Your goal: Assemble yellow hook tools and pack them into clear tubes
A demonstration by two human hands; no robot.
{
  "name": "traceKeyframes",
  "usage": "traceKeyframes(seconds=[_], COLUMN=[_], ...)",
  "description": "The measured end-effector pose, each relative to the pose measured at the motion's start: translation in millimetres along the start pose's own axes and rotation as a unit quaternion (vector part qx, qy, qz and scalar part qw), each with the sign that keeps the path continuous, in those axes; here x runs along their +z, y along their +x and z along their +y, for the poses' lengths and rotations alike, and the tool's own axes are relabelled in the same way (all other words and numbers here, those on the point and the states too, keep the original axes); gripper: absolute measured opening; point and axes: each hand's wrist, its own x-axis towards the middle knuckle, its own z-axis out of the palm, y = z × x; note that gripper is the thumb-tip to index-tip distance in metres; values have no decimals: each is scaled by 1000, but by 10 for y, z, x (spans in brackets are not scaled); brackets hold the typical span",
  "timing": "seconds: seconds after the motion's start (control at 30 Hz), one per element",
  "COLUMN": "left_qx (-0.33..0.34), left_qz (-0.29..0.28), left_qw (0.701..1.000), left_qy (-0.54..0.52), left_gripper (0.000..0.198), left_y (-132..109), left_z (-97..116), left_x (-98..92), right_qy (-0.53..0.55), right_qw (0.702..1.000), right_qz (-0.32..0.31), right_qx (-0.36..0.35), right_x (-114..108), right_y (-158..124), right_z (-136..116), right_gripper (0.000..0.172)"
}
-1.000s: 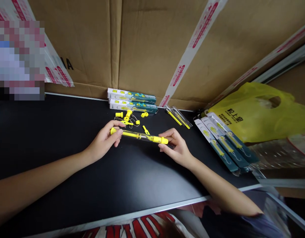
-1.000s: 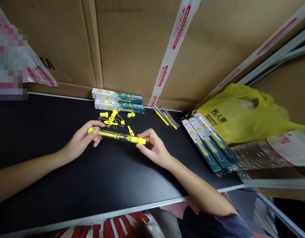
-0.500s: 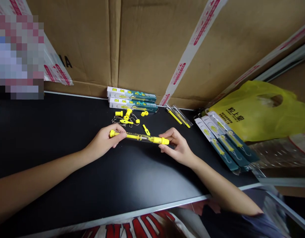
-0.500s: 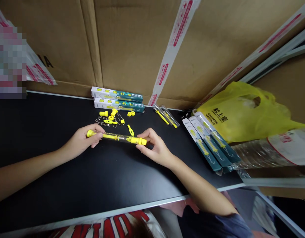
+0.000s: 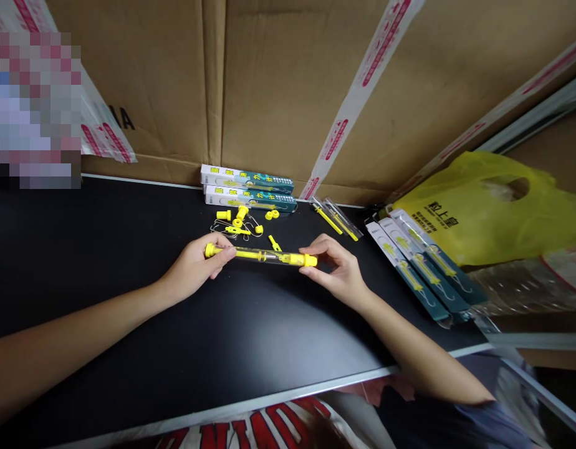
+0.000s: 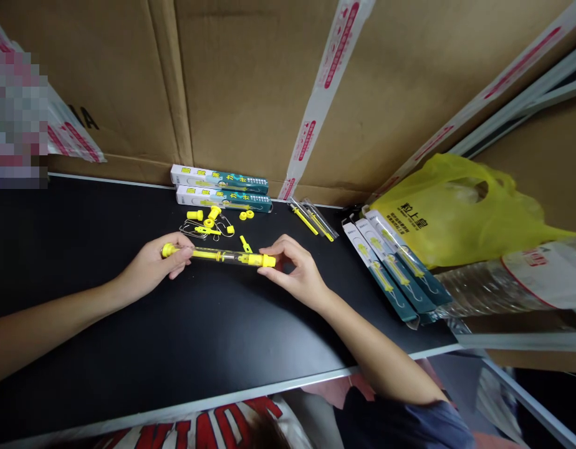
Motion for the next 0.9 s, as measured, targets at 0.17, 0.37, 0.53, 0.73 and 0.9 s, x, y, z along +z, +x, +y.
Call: traceKeyframes(seconds=[0.17, 0.37, 0.53, 0.73, 0.9], left_qx=[4, -1, 1, -4, -14], left_qz=[2, 7, 13, 17, 24], left_qw=[1000, 1000, 1000, 1000, 1000], left_qy=[6, 6, 6, 2, 1], left_gripper=[22, 21, 21, 20, 20], left_y=[-6, -22, -15, -18, -22], left_z=[23, 27, 34, 36, 48], left_x=[7, 18, 21, 23, 30], right_qy=[-5, -9, -35, -39, -7], right_qw=[1000, 1000, 998, 998, 1000], right_qz=[6, 14, 22, 25, 25], right_qx=[-2, -16, -48, -43, -14], right_x=[33, 59, 44, 51, 91], right_y=[-25, -50, -31, -26, -52], right_z=[-22, 2, 11, 10, 23], right_gripper=[24, 26, 23, 22, 23])
